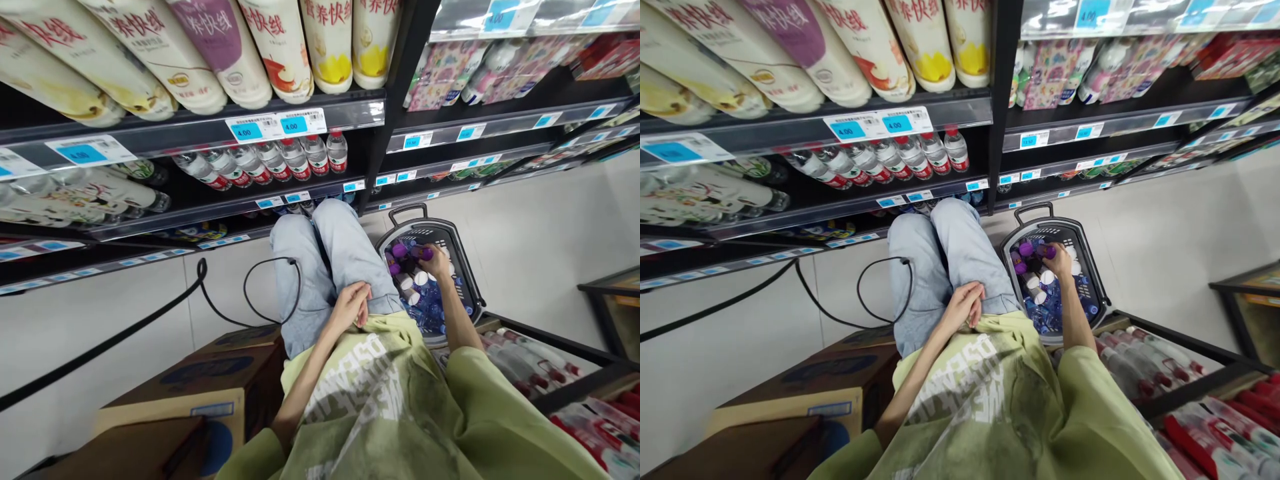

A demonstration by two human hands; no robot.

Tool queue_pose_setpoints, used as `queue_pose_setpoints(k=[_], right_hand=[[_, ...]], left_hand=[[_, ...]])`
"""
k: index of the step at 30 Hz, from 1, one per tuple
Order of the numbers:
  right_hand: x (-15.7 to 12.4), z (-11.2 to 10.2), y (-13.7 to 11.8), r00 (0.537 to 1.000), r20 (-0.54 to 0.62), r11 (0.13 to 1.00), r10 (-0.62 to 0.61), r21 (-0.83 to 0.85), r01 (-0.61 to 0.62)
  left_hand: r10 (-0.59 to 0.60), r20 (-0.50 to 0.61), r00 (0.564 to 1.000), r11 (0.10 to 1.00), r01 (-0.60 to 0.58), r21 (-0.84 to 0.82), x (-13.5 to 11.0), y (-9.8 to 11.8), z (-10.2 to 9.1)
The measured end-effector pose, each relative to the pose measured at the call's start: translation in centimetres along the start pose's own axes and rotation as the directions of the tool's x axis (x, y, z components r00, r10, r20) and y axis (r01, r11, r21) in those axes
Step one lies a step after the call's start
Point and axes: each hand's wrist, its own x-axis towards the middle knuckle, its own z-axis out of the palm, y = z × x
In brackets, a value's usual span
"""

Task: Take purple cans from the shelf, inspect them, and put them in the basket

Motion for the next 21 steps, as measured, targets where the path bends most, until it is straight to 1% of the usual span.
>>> queue_pose_setpoints(k=[2,4,7,11,13,15,18,21], right_hand=[[0.7,0.4,0.1,0.998,-0.007,0.998,0.062,0.012,-0.062],[1.4,0.7,0.1,0.982,-0.006,0.982,0.187,0.030,-0.187],[2.4,1.1,0.2,0.925,0.019,0.924,0.381,0.030,-0.381],[3.3,1.5,0.1,0.856,0.032,0.856,0.516,0.006,-0.516],[3.7,1.8,-0.1,0.834,0.043,0.834,0.551,0.004,-0.551],[4.0,2.2,-0.3,0.829,0.048,0.830,0.558,-0.006,-0.558],[4.2,2.9,-0.6,0.840,0.048,0.842,0.540,-0.018,-0.540],[4.4,3.6,-0.8,0.861,0.078,0.864,0.503,-0.064,-0.499]], left_hand=[[-0.005,0.004,1.000,1.000,0.005,-0.005,0.0,0.0,-0.1],[-0.011,0.007,1.000,1.000,0.011,-0.011,0.1,0.0,-0.1],[-0.019,0.009,1.000,1.000,0.019,-0.019,0.1,0.1,-0.1],[-0.021,0.010,1.000,1.000,0.021,-0.021,0.0,0.2,0.0],[-0.023,0.010,1.000,0.999,0.024,-0.023,0.0,0.2,0.0],[-0.025,0.011,1.000,0.999,0.026,-0.026,0.0,0.1,-0.1],[-0.027,0.013,1.000,0.999,0.027,-0.038,0.0,0.0,-0.2],[-0.032,0.015,0.999,0.998,0.033,-0.050,0.0,0.1,-0.3]])
